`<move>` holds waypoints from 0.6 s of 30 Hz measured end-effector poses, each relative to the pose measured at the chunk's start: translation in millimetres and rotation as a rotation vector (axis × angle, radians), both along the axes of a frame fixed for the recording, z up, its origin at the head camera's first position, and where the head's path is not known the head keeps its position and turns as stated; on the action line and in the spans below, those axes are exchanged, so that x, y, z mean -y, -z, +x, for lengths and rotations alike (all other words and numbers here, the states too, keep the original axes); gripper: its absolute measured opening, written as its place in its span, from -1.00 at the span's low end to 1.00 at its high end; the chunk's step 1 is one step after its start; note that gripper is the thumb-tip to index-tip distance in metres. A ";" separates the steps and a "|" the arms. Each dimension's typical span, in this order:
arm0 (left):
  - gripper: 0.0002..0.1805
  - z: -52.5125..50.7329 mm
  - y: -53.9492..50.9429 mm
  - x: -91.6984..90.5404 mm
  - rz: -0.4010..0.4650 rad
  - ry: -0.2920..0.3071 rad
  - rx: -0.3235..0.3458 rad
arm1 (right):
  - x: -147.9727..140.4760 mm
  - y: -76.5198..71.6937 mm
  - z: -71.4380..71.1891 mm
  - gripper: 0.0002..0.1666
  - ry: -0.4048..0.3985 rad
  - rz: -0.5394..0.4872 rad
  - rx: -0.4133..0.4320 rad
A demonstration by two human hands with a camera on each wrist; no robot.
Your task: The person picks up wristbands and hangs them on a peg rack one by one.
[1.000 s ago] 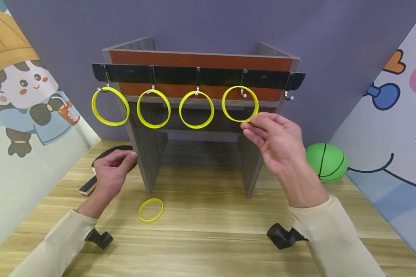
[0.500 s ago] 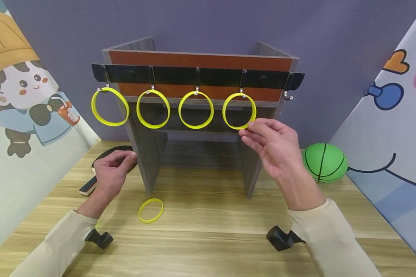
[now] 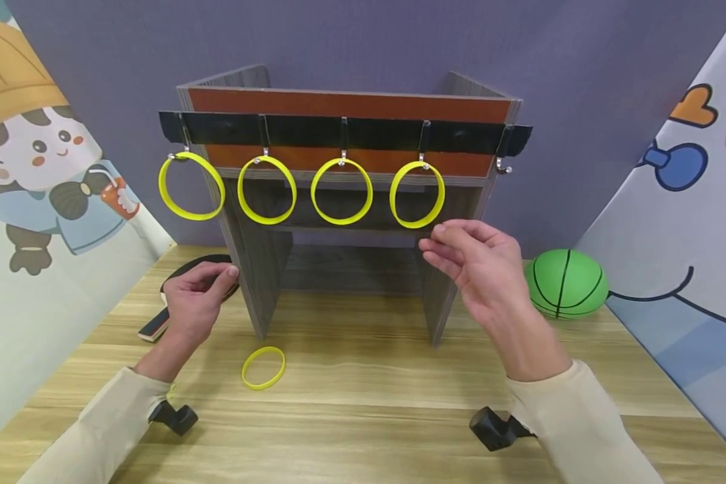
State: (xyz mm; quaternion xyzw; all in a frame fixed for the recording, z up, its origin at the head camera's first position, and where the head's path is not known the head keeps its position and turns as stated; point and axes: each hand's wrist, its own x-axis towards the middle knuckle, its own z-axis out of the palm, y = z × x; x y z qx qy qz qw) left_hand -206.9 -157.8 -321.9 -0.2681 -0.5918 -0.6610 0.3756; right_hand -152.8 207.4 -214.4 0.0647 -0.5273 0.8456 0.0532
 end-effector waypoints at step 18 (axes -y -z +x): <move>-0.93 0.5 0.6 0.0 -0.004 -0.042 0.017 | 41.3 70.1 15.2 -0.83 -0.303 0.266 0.019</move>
